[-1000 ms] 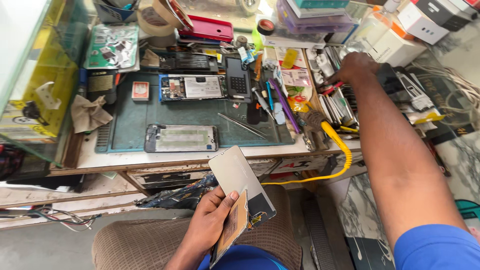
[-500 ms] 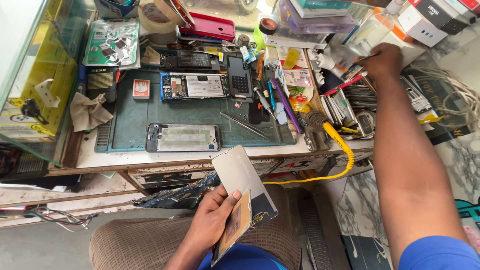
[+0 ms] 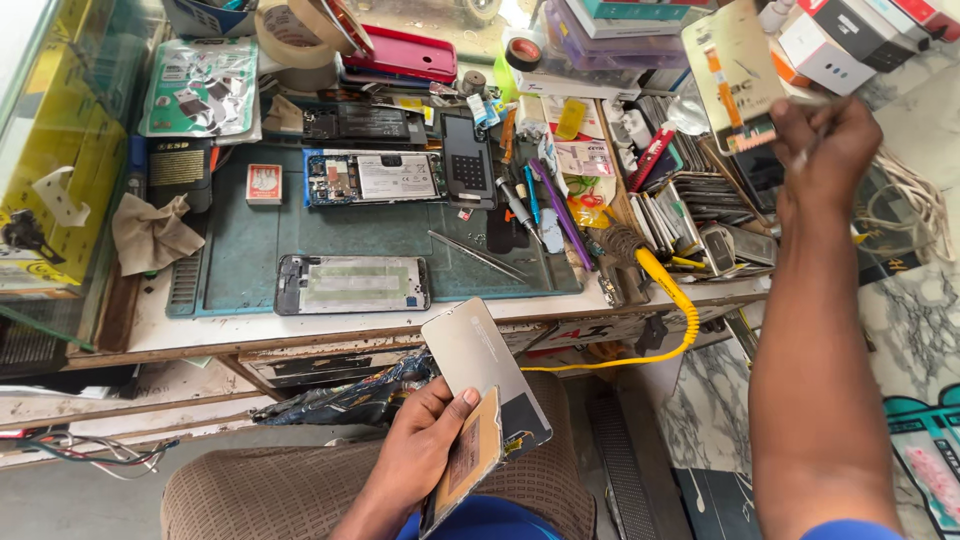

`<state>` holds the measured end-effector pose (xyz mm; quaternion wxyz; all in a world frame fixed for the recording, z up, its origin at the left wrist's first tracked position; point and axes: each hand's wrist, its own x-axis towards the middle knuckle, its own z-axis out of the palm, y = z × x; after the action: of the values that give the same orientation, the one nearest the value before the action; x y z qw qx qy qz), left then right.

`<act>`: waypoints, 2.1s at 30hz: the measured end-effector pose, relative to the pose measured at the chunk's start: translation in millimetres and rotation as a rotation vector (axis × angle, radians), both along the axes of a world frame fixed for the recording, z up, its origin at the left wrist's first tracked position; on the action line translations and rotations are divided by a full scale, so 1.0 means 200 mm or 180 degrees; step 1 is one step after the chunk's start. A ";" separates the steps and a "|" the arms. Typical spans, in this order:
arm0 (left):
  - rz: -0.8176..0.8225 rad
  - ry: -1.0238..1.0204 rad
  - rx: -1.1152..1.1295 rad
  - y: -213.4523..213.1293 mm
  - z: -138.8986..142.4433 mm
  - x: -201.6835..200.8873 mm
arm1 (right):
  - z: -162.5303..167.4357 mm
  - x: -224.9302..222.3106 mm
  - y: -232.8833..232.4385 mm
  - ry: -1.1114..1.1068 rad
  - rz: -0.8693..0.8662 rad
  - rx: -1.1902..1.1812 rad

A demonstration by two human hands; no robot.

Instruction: The person scrapes adhesive residue from the inside of a smartphone chassis using a metal spudger. They then peel protective films from a new battery and place it on the workbench before returning to scrape the chassis again.

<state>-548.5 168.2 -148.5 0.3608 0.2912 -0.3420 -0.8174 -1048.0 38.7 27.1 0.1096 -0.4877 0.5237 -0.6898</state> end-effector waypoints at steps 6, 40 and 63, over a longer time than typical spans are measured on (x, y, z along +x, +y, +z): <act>0.0072 -0.0133 -0.0365 -0.04 -0.01 -0.01 | -0.08 0.45 0.36 0.0383 0.0275 -0.0306; -0.0249 0.0452 -0.0184 -0.05 -0.15 -0.05 | -0.48 1.41 0.74 -0.0531 0.1180 0.1010; -0.0055 0.0336 -0.0283 0.00 -0.16 0.02 | -0.52 1.31 0.90 -0.0675 0.1723 0.1557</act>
<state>-545.0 169.0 -181.0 0.3838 0.2285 -0.3610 -0.8186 -786.7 218.0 -77.3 0.4547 -0.4938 0.5108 -0.5371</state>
